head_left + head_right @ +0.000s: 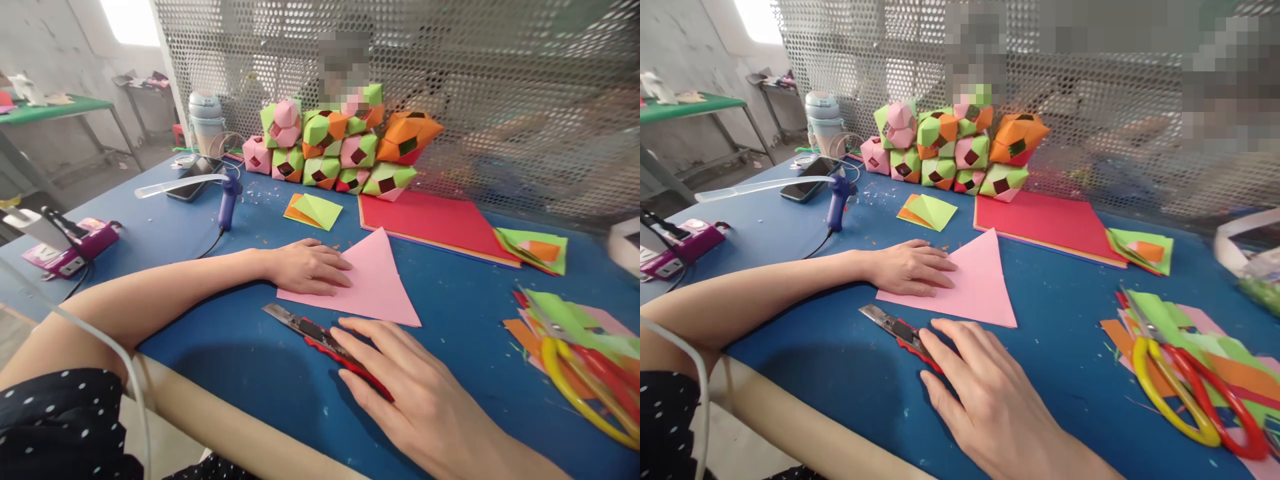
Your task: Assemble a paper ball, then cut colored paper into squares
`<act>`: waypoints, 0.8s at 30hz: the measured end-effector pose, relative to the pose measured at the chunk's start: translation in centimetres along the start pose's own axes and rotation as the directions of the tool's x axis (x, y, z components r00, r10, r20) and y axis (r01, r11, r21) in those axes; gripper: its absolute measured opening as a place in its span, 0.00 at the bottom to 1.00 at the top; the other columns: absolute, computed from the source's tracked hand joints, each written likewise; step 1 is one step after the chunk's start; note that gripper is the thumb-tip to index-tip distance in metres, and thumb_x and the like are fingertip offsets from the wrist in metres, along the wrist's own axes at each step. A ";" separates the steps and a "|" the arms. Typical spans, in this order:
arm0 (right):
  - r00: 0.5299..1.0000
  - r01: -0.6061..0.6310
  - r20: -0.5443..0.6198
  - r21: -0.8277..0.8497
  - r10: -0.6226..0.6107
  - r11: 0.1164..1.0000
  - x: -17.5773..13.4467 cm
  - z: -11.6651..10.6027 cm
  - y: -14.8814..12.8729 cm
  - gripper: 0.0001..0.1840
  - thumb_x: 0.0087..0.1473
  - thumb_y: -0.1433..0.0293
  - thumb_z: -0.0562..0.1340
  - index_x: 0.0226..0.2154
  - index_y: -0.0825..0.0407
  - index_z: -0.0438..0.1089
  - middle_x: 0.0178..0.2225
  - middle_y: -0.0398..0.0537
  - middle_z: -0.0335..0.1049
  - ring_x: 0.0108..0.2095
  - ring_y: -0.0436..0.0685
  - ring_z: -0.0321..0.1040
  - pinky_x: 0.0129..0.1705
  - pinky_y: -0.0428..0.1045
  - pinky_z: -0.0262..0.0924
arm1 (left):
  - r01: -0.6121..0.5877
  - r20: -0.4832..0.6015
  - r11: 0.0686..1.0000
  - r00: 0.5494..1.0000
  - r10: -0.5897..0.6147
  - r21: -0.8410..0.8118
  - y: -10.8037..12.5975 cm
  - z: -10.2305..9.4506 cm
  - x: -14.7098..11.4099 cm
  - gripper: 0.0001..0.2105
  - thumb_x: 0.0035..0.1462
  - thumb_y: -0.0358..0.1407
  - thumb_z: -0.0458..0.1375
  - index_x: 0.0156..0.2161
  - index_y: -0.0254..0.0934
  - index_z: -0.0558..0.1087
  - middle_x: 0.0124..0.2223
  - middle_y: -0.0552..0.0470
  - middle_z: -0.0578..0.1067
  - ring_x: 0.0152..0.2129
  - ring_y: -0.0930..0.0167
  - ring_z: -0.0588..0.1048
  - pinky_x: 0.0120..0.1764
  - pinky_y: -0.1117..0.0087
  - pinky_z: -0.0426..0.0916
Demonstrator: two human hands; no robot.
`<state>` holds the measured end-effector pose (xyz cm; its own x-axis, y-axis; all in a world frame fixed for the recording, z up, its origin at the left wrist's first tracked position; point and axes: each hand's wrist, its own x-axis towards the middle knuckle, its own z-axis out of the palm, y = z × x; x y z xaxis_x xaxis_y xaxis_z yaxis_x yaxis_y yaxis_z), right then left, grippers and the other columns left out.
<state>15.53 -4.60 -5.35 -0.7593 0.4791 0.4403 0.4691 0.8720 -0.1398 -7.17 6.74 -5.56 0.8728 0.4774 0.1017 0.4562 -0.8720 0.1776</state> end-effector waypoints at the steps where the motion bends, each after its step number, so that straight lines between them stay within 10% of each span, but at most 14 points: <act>1: 1.000 -0.011 -0.015 -0.018 0.010 1.000 0.0 -0.3 0.5 0.17 0.62 0.69 0.56 0.52 0.56 0.68 0.47 0.58 0.71 0.46 0.61 0.69 0.45 0.57 0.69 | -0.004 -0.007 1.000 1.000 0.004 -0.006 -0.1 -0.1 -0.1 0.17 0.66 0.41 0.51 0.56 0.44 0.71 0.64 0.46 0.66 0.62 0.60 0.62 0.60 0.56 0.54; 8: 0.948 -0.283 -0.204 -0.179 0.246 0.942 -0.3 -0.5 8.9 0.18 0.63 0.63 0.54 0.49 0.56 0.70 0.50 0.59 0.71 0.50 0.66 0.67 0.52 0.62 0.63 | -0.042 -0.072 0.996 0.997 0.037 -0.076 -0.2 -0.7 0.0 0.17 0.65 0.35 0.51 0.57 0.40 0.70 0.62 0.42 0.67 0.60 0.62 0.65 0.59 0.57 0.58; 12: 0.872 -0.488 -0.118 -0.115 0.475 0.865 -0.9 1.0 13.0 0.32 0.56 0.53 0.59 0.56 0.57 0.64 0.57 0.62 0.67 0.56 0.71 0.63 0.56 0.66 0.60 | -0.043 -0.178 0.993 0.984 0.023 -0.107 0.0 -0.6 0.1 0.16 0.64 0.32 0.51 0.56 0.36 0.70 0.61 0.39 0.68 0.59 0.61 0.66 0.58 0.58 0.63; 24: 0.870 -0.484 -0.082 0.043 0.486 0.874 1.3 1.6 13.4 0.21 0.54 0.64 0.62 0.50 0.50 0.68 0.43 0.51 0.73 0.46 0.62 0.69 0.51 0.59 0.61 | -0.095 -0.263 0.993 0.958 0.111 0.071 0.4 -0.9 0.1 0.16 0.65 0.32 0.51 0.56 0.38 0.69 0.65 0.37 0.62 0.61 0.60 0.64 0.58 0.55 0.64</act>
<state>20.13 7.87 -8.05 -0.3958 0.8326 0.3874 0.7585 0.5342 -0.3733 -7.07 6.48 -4.64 0.8413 0.3896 0.3746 0.3824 -0.9189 0.0970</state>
